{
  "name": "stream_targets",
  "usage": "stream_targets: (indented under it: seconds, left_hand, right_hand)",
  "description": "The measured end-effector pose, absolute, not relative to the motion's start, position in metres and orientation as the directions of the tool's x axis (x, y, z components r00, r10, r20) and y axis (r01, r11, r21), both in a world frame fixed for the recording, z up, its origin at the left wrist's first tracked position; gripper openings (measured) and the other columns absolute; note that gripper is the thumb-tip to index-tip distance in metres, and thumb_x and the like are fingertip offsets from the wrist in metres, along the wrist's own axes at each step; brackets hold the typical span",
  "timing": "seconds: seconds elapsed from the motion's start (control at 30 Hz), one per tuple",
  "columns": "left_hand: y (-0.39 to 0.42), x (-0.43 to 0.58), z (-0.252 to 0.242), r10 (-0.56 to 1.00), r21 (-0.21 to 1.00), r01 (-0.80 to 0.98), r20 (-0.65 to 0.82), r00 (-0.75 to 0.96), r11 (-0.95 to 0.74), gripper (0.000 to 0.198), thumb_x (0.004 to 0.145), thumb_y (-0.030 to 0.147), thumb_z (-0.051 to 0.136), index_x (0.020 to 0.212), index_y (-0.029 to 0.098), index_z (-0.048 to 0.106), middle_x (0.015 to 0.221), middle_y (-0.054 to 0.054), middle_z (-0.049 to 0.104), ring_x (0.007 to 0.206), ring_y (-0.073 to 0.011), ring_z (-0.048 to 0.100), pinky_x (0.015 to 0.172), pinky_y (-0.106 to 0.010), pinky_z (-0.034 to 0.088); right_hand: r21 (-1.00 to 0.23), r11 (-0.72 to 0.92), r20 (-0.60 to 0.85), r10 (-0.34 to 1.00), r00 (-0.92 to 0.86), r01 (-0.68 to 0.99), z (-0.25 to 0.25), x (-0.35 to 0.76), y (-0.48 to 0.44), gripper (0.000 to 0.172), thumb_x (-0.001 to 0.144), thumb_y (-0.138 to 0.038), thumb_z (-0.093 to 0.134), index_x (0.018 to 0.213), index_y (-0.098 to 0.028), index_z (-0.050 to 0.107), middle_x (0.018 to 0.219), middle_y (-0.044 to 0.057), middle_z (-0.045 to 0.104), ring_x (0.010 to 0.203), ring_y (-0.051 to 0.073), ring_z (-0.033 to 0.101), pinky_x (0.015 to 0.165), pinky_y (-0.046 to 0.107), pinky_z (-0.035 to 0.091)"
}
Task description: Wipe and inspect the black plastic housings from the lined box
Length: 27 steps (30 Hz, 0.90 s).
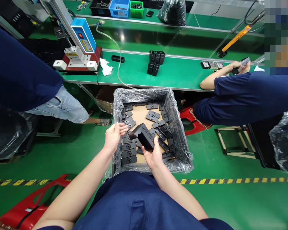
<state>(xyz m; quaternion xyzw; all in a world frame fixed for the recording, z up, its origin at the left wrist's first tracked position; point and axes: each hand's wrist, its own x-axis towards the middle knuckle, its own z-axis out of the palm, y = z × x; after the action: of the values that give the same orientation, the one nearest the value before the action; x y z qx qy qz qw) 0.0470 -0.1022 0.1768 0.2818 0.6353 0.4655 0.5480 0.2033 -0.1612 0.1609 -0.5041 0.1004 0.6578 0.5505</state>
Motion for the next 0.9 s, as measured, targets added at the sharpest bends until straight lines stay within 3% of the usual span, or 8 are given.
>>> stream_targets:
  seconds: [0.2, 0.37, 0.5, 0.57, 0.67, 0.77, 0.9]
  left_hand:
    - [-0.138, 0.053, 0.162, 0.91, 0.919, -0.001, -0.39, -0.139, 0.394, 0.048, 0.078, 0.06, 0.056, 0.057, 0.017, 0.059, 0.068, -0.006, 0.069, 0.06, -0.0163, 0.063, 0.06, -0.026, 0.047]
    - [-0.147, 0.054, 0.169, 0.929, 0.925, 0.092, -0.364, -0.064, 0.368, 0.052, 0.083, 0.059, 0.049, 0.055, 0.018, 0.067, 0.058, -0.006, 0.066, 0.056, -0.0168, 0.06, 0.06, -0.028, 0.047]
    - [-0.145, 0.054, 0.178, 0.947, 0.945, 0.072, -0.314, -0.07, 0.318, 0.058, 0.084, 0.063, 0.043, 0.049, 0.019, 0.057, 0.065, -0.008, 0.068, 0.061, -0.0176, 0.063, 0.063, -0.029, 0.049]
    - [-0.144, 0.055, 0.181, 0.957, 0.956, 0.078, -0.276, -0.087, 0.283, 0.055, 0.086, 0.062, 0.041, 0.059, 0.018, 0.061, 0.075, -0.008, 0.07, 0.068, -0.0181, 0.065, 0.068, -0.029, 0.05]
    - [-0.141, 0.058, 0.183, 0.973, 0.967, 0.112, -0.222, -0.072, 0.229, 0.047, 0.089, 0.057, 0.04, 0.092, 0.018, 0.066, 0.1, -0.008, 0.07, 0.078, -0.0176, 0.066, 0.076, -0.031, 0.05]
    - [-0.137, 0.062, 0.185, 0.988, 0.985, 0.08, -0.156, -0.007, 0.156, 0.045, 0.091, 0.053, 0.041, 0.119, 0.02, 0.054, 0.124, -0.011, 0.061, 0.097, -0.0195, 0.065, 0.086, -0.033, 0.048]
    - [-0.129, 0.07, 0.19, 0.976, 0.994, -0.023, -0.105, 0.188, 0.111, 0.055, 0.087, 0.054, 0.049, 0.13, 0.021, 0.046, 0.139, -0.013, 0.048, 0.123, -0.0229, 0.051, 0.101, -0.035, 0.039]
  right_hand:
    - [-0.208, -0.432, -0.83, 0.552, -0.075, -0.877, 0.16, 0.21, -0.165, 0.034, 0.092, -0.048, 0.052, 0.094, -0.016, 0.064, 0.086, 0.009, 0.07, 0.065, 0.017, 0.067, 0.044, 0.019, 0.051]
    - [-0.082, -0.479, -0.819, 0.533, -0.215, -0.874, 0.153, 0.216, -0.172, 0.036, 0.09, -0.049, 0.054, 0.091, -0.014, 0.064, 0.08, 0.009, 0.069, 0.061, 0.016, 0.065, 0.039, 0.017, 0.048]
    - [-0.034, -0.502, -0.787, 0.546, -0.287, -0.864, 0.148, 0.219, -0.174, 0.038, 0.089, -0.05, 0.055, 0.093, -0.012, 0.063, 0.079, 0.009, 0.068, 0.059, 0.015, 0.063, 0.039, 0.016, 0.046]
    - [-0.016, -0.504, -0.781, 0.546, -0.304, -0.863, 0.148, 0.219, -0.175, 0.038, 0.091, -0.049, 0.053, 0.093, -0.012, 0.063, 0.079, 0.009, 0.068, 0.058, 0.015, 0.062, 0.038, 0.016, 0.045]
    - [0.023, -0.509, -0.784, 0.524, -0.331, -0.86, 0.149, 0.219, -0.176, 0.038, 0.091, -0.048, 0.052, 0.094, -0.012, 0.062, 0.077, 0.009, 0.067, 0.056, 0.014, 0.061, 0.037, 0.015, 0.043]
    - [0.063, -0.545, -0.759, 0.517, -0.395, -0.836, 0.148, 0.22, -0.179, 0.042, 0.089, -0.051, 0.053, 0.096, -0.01, 0.061, 0.075, 0.01, 0.066, 0.055, 0.014, 0.059, 0.037, 0.015, 0.042]
    - [0.129, -0.671, -0.665, 0.487, -0.566, -0.73, 0.142, 0.225, -0.185, 0.05, 0.087, -0.058, 0.05, 0.09, -0.009, 0.061, 0.067, 0.009, 0.062, 0.053, 0.012, 0.056, 0.037, 0.013, 0.041]
